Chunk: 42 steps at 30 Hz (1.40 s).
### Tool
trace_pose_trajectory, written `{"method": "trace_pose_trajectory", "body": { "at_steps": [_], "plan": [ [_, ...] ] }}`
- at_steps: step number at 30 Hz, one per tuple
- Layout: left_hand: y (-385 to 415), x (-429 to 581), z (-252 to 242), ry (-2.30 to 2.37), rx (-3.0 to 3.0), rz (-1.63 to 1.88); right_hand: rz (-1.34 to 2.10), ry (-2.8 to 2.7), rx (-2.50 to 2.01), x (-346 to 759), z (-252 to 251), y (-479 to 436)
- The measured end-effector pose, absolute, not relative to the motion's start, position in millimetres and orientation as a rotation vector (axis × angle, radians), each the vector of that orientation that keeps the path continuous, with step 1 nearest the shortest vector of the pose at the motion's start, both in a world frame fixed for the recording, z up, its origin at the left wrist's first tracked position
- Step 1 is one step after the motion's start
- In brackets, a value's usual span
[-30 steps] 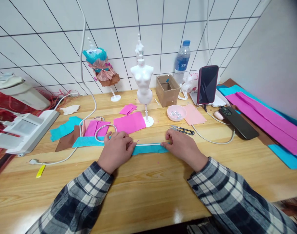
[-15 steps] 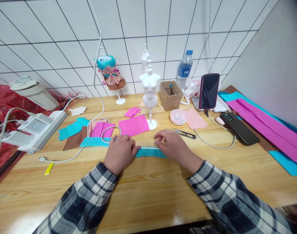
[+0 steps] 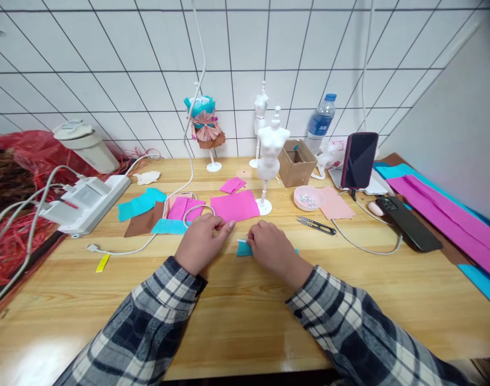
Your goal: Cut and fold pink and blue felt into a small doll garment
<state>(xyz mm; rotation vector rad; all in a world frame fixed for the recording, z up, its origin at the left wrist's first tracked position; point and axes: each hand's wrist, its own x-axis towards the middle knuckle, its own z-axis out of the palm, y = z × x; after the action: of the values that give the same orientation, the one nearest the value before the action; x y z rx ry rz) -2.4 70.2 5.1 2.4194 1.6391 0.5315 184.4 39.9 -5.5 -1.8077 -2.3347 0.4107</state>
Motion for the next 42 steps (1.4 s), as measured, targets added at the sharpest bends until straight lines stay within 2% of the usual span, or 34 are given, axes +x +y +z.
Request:
{"method": "trace_pose_trajectory", "body": {
  "at_steps": [4,9,12,19,22,30,34,38,42],
  "plan": [
    [68.1,0.2,0.2,1.622,2.32,0.431,0.326,-2.323,-1.91,181.1,-2.0,33.4],
    [69.1,2.4,1.1,1.602,2.326,0.519,0.377,-2.382,-1.867,182.2,-5.8,31.9],
    [68.3,3.7,5.0,1.567,2.11,0.611,0.4,-2.301,-1.713,186.7,-3.1,32.7],
    [54.7,15.3,6.2,0.968,1.325,0.938,0.423,-1.769,-1.338,188.5,11.2,31.2],
    [51.2,19.6,6.4,0.994,1.169,1.038,0.533,-1.724,-1.311,186.3,5.9,30.6],
    [48.2,19.2,11.1,1.132,1.3,1.015,0.594,-1.732,-1.22,184.3,-0.6,30.0],
    [49.6,18.3,10.1,1.128,1.224,1.144,0.854,-1.711,-1.127,188.1,2.3,31.2],
    [57.4,11.3,9.2,1.109,0.963,1.333,1.358,-1.612,-1.125,202.3,-1.1,34.9],
    [62.3,7.1,9.5,1.116,0.924,1.269,1.625,-1.538,-1.074,214.9,-4.9,34.8]
  ]
}}
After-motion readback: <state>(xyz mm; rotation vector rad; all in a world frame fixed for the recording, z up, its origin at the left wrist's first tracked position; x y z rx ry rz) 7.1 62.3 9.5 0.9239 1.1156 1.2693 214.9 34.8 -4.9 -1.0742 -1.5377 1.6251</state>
